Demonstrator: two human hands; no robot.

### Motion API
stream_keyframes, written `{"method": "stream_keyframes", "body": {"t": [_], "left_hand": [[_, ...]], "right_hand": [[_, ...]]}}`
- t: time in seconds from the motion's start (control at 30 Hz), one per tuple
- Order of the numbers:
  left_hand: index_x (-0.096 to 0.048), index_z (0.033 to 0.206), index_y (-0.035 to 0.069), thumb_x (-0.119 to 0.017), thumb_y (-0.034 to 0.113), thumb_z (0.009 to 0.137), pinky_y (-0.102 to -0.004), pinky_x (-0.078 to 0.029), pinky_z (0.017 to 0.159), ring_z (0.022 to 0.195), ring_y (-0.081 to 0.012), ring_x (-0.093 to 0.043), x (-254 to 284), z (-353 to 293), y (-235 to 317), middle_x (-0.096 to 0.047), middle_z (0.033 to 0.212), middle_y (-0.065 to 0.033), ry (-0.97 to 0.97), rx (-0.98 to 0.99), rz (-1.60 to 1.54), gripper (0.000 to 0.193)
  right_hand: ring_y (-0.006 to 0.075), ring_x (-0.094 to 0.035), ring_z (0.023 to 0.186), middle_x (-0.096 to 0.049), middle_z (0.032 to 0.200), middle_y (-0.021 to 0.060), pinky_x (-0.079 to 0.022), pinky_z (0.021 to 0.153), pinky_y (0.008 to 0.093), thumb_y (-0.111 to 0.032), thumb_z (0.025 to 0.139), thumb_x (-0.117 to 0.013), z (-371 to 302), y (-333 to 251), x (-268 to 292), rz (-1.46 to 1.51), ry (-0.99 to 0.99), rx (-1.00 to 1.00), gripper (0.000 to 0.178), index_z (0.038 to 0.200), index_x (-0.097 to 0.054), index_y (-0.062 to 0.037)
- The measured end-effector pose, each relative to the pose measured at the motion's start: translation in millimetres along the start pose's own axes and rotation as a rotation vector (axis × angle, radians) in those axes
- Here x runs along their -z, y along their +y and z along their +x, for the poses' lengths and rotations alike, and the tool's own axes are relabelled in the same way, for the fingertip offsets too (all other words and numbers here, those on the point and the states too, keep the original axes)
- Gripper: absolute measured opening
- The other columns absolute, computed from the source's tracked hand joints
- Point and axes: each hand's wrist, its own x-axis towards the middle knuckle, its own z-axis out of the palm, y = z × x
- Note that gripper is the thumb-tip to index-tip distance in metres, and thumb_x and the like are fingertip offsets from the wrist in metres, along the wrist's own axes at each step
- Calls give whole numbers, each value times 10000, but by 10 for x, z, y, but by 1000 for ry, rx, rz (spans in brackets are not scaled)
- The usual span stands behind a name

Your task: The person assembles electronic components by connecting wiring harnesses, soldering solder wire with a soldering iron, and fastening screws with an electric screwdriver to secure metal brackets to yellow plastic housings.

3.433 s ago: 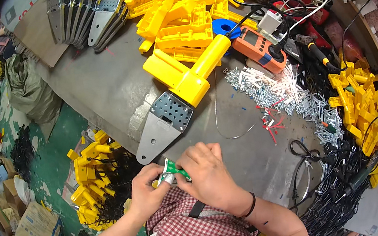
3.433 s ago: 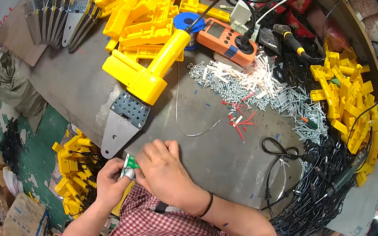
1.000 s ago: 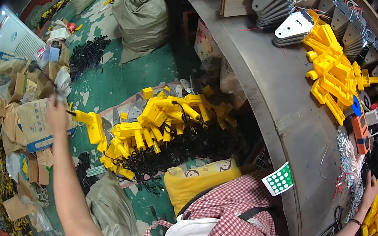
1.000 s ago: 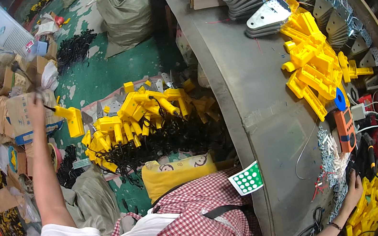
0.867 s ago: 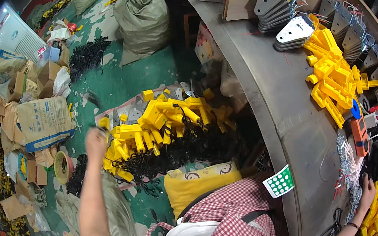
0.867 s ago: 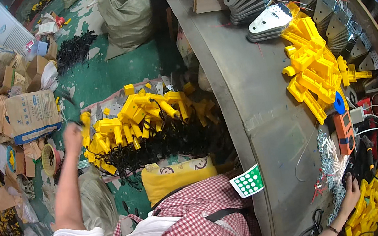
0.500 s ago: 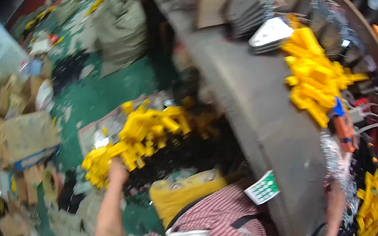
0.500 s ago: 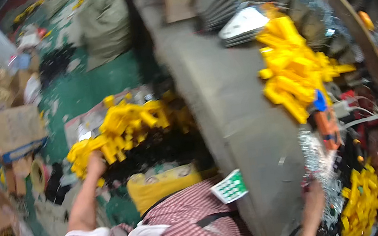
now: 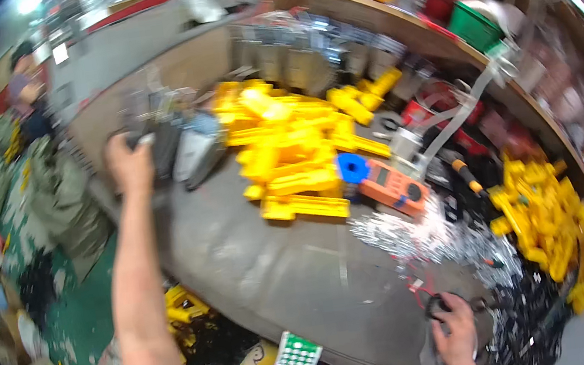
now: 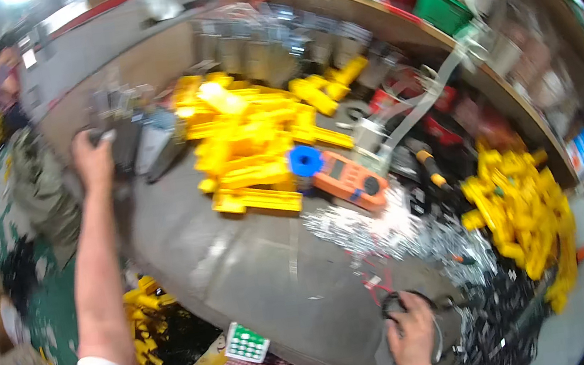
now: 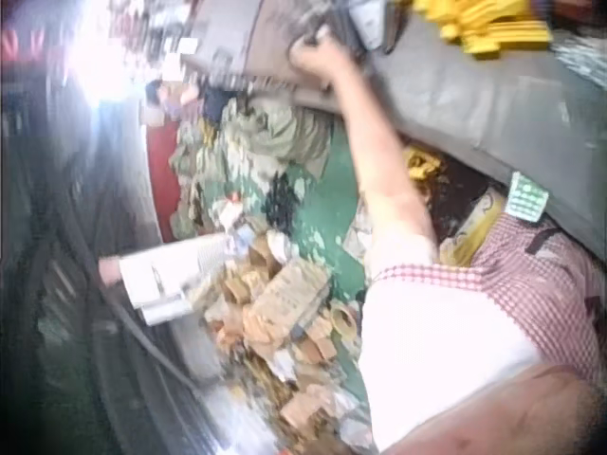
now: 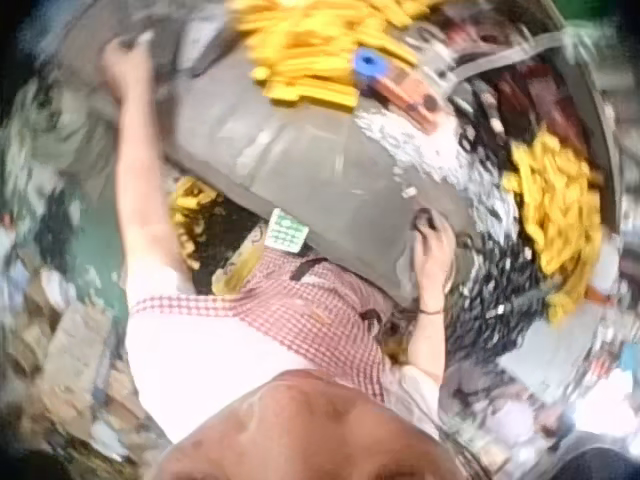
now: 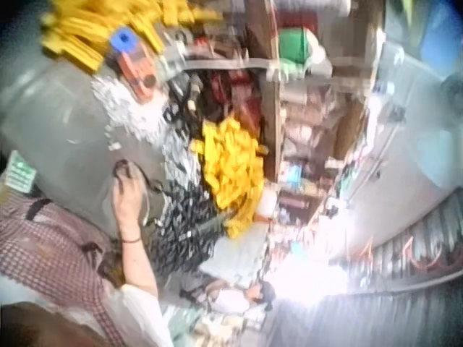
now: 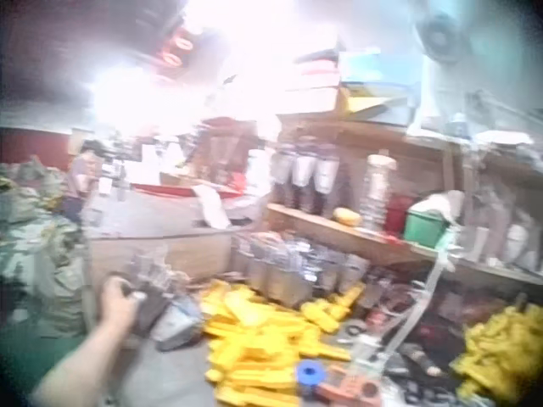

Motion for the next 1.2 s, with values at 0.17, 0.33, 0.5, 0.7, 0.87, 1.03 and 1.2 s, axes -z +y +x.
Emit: {"method": "stream_keyframes", "body": {"t": [0.17, 0.33, 0.5, 0.7, 0.87, 1.03, 1.2], "left_hand": [[-513, 779, 16, -652, 38, 693, -316, -425, 795, 840, -215, -530, 449, -575, 670, -575, 940, -115, -380, -268, -495, 165], [-498, 729, 33, -662, -40, 548, -389, -440, 833, 1010, -329, -503, 1123, -1987, 1647, -516, 1108, -145, -1499, -763, -549, 255], [-427, 1217, 10, -668, 143, 650, -537, -219, 1038, 1240, -351, -341, 1339, -2341, 2298, -436, 1271, -173, -1447, -1211, -303, 631], [-549, 1120, -34, -477, 151, 768, -560, -188, 1052, 1160, -324, -399, 1439, -2743, 2594, -496, 1100, -164, -1415, -1678, -75, 404], [-598, 1028, 13, -588, -7, 644, -525, -277, 1027, 900, -308, -507, 1188, -2829, 2437, -495, 872, -124, -1592, -1018, -662, 384], [-590, 978, 11, -629, 33, 637, -536, -295, 1005, 920, -320, -500, 1182, -2833, 2546, -498, 903, -130, -1628, -935, -629, 343], [-470, 1094, 19, -739, 180, 550, -545, -290, 965, 1112, -390, -414, 1323, -2645, 2547, -445, 1225, -163, -1272, -904, -413, 628]], "right_hand": [[325, -460, 1124, -531, 1203, 113, -365, 920, 417, -49, 678, -680, -42, -41, -89, 75, -6, -117, 199, 864, -609, -52], [311, -427, 1157, -525, 1203, 119, -341, 912, 421, -80, 690, -675, -23, 41, -70, -17, -76, -39, 214, 884, -591, -41], [324, -423, 1151, -512, 1191, 126, -340, 921, 423, -58, 689, -656, 25, 91, -23, 78, -86, -70, 237, 909, -572, -35], [338, -436, 1099, -469, 1148, 156, -359, 913, 429, -38, 645, -651, -380, -173, 111, 199, -91, -126, 482, 1104, -506, -25], [237, -434, 1152, -456, 1197, 127, -318, 1000, 334, 27, 726, -613, -624, -130, -56, 941, 86, -501, 517, 1216, -450, -3], [208, -398, 1210, -413, 1284, 120, -294, 1032, 324, -9, 769, -649, -538, -260, -154, 1582, 146, -347, 659, 1331, -305, -7], [234, -506, 1085, -482, 1198, 143, -401, 949, 341, -115, 735, -726, -375, -297, -300, 1076, 97, -463, 787, 1359, -258, -17]]}}
